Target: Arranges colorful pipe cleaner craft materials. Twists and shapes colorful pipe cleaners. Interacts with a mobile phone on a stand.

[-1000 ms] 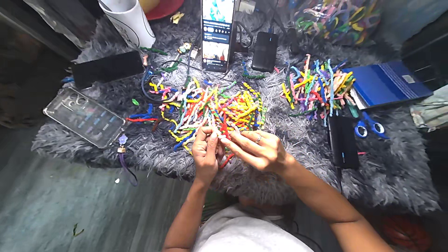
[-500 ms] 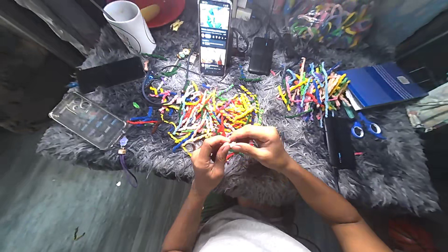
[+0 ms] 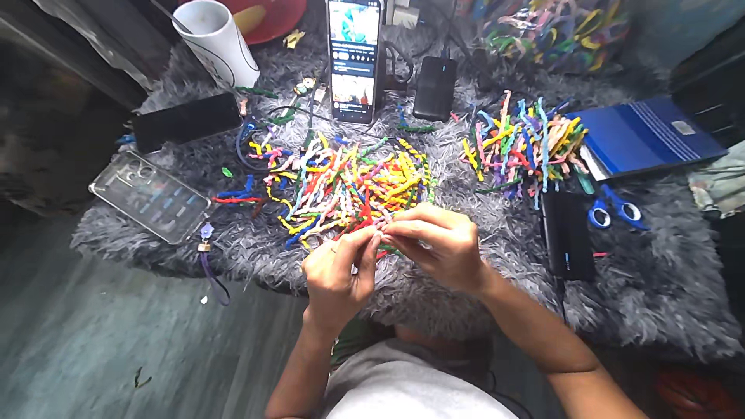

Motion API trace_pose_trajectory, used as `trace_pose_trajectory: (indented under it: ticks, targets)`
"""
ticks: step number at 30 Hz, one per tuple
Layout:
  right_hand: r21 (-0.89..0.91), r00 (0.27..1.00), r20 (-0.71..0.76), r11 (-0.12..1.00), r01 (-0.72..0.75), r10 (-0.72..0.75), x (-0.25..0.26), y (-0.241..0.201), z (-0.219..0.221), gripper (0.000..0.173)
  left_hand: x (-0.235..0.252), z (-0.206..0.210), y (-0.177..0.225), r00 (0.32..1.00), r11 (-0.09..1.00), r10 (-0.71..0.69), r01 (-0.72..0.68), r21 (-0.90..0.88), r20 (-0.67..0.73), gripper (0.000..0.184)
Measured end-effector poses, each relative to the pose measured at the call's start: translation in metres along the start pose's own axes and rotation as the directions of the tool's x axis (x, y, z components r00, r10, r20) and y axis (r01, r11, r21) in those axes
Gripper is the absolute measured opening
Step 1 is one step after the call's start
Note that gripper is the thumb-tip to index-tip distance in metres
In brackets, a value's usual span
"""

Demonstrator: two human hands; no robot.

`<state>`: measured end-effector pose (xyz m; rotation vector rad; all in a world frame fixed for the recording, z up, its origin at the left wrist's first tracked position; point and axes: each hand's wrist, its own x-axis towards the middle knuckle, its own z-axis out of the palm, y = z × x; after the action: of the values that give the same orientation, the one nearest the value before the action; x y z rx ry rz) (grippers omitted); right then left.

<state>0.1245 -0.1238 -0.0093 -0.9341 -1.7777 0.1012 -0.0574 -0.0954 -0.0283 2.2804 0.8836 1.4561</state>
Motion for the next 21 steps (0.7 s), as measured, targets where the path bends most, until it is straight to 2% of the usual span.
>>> trace_pose_trajectory:
  ticks: [4, 8, 10, 13, 17, 21]
  targets:
    - [-0.181, 0.993, -0.033, 0.977, 0.110, -0.117, -0.005, -0.001, 0.006, 0.010, -0.002, 0.007, 0.008, 0.994, 0.995, -0.105, 0.105, 0.000, -0.031, 0.025]
    - [-0.354, 0.964, 0.024, 0.900, 0.256, -0.265, -0.012, 0.001, 0.008, 0.010, -0.002, 0.016, 0.015, 0.950, 0.915, -0.310, 0.304, -0.265, 0.019, 0.013]
    - [-0.420, 0.938, 0.071, 0.843, 0.336, -0.339, -0.013, 0.000, 0.005, 0.012, 0.000, 0.018, 0.019, 0.910, 0.806, -0.405, 0.399, -0.437, 0.086, 0.006]
    - [-0.466, 0.910, 0.108, 0.789, 0.401, -0.399, -0.012, -0.002, 0.003, 0.013, 0.004, 0.021, 0.026, 0.842, 0.617, -0.514, 0.497, -0.610, 0.166, 0.013]
    - [-0.476, 0.906, 0.141, 0.775, 0.415, -0.399, -0.013, -0.003, 0.005, 0.015, 0.009, 0.020, 0.027, 0.770, 0.388, -0.577, 0.551, -0.739, 0.272, 0.019]
    - [-0.501, 0.903, 0.172, 0.754, 0.425, -0.395, -0.012, -0.004, 0.007, 0.018, 0.013, 0.013, 0.021, 0.712, 0.187, -0.565, 0.604, -0.775, 0.418, 0.024]
